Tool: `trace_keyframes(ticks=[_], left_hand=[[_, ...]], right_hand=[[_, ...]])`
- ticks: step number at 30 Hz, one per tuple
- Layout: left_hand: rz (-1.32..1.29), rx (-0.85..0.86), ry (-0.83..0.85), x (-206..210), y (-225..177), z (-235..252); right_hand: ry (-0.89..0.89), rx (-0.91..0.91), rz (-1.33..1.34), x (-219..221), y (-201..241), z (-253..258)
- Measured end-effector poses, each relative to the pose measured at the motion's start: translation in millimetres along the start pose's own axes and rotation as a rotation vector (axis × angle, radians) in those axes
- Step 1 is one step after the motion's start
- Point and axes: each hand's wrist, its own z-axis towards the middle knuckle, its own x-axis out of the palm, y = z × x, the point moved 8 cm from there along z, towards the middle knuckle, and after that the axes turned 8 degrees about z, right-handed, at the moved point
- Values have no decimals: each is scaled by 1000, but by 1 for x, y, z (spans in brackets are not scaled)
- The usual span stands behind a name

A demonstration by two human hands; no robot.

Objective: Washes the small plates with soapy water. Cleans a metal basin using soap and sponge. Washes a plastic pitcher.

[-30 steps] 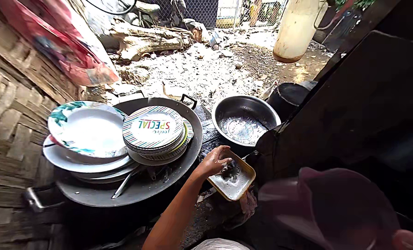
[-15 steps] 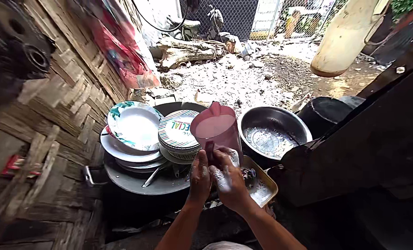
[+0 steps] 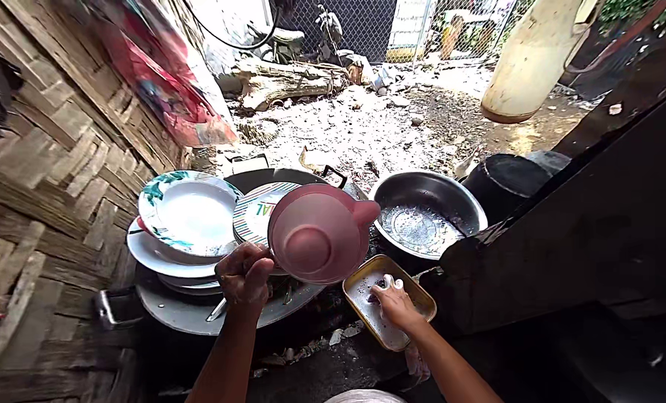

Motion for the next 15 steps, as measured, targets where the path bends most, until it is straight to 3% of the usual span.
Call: trace_keyframes(ticks=[2, 5, 8, 11, 13, 15], left_hand=[[56, 121, 121, 3, -4, -1], [213, 175, 185, 4, -5, -7], [385, 138, 189, 5, 2, -15], [508, 72, 183, 14, 6, -17], [585, 62, 178, 28, 2, -14], [652, 64, 175, 43, -1, -10]], right_hand=[[-70, 23, 54, -4, -3, 5], [-220, -50, 397, -48, -3, -10], [-486, -340, 861, -109, 8, -47], [-587, -669, 1252, -149, 37, -81], [-608, -830, 1253, -158, 64, -89], [-620, -884, 1035, -151, 90, -80]])
